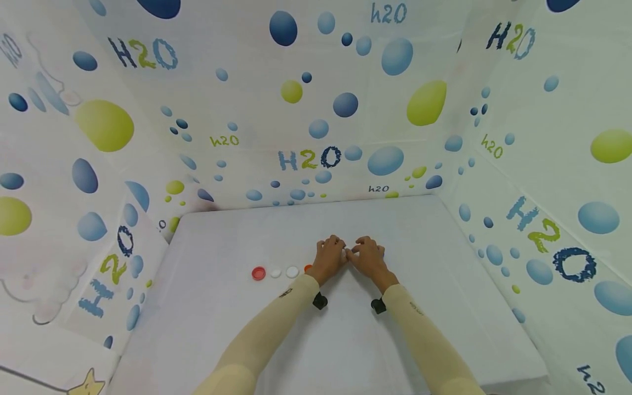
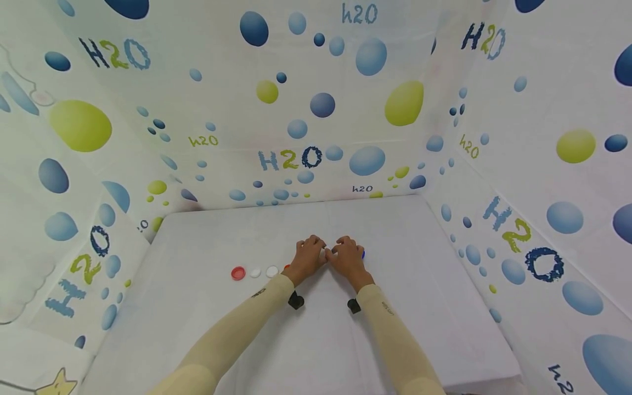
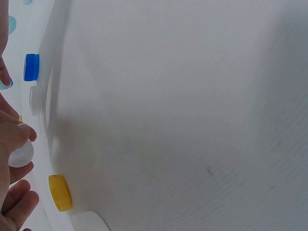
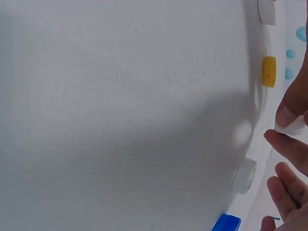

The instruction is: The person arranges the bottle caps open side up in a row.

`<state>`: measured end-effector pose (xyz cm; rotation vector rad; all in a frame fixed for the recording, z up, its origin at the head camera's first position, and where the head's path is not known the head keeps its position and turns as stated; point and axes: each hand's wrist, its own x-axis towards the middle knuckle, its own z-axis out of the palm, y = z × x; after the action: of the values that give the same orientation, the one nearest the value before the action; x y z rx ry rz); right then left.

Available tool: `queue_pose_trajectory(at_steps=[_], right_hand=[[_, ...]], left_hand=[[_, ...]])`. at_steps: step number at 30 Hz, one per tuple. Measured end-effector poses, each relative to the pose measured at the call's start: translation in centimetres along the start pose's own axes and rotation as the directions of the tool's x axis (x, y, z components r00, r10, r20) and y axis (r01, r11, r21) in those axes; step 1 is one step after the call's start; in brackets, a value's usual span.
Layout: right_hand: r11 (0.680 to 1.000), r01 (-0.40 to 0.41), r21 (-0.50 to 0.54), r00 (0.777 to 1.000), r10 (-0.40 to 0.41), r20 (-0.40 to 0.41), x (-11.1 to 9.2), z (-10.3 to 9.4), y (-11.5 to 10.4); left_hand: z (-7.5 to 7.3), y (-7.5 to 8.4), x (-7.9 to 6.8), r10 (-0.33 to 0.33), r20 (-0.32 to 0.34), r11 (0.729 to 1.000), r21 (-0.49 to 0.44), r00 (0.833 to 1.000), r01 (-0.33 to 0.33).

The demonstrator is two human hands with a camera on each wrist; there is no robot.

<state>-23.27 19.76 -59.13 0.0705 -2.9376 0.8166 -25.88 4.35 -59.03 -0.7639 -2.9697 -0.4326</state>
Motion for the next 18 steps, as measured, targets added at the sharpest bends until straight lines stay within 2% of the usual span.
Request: queue_pose_trajectory(at_steps=[11,18], right_hand=[[0.999,0.002,0.037,0.999,-0.001,-0.037,-0.27,0.17,0.35],[1.000,0.016,0.020,1.000,-0.016,-0.006,-0.37,0.32,0.74]], left_hand=[[0.13,0.08,0.13,-0.003,0.001,1.000,-0.010,1.000,0.004],[0.16,0.30,0.31,-0.005,0.022,1.000,0.008,1.000,0.005]])
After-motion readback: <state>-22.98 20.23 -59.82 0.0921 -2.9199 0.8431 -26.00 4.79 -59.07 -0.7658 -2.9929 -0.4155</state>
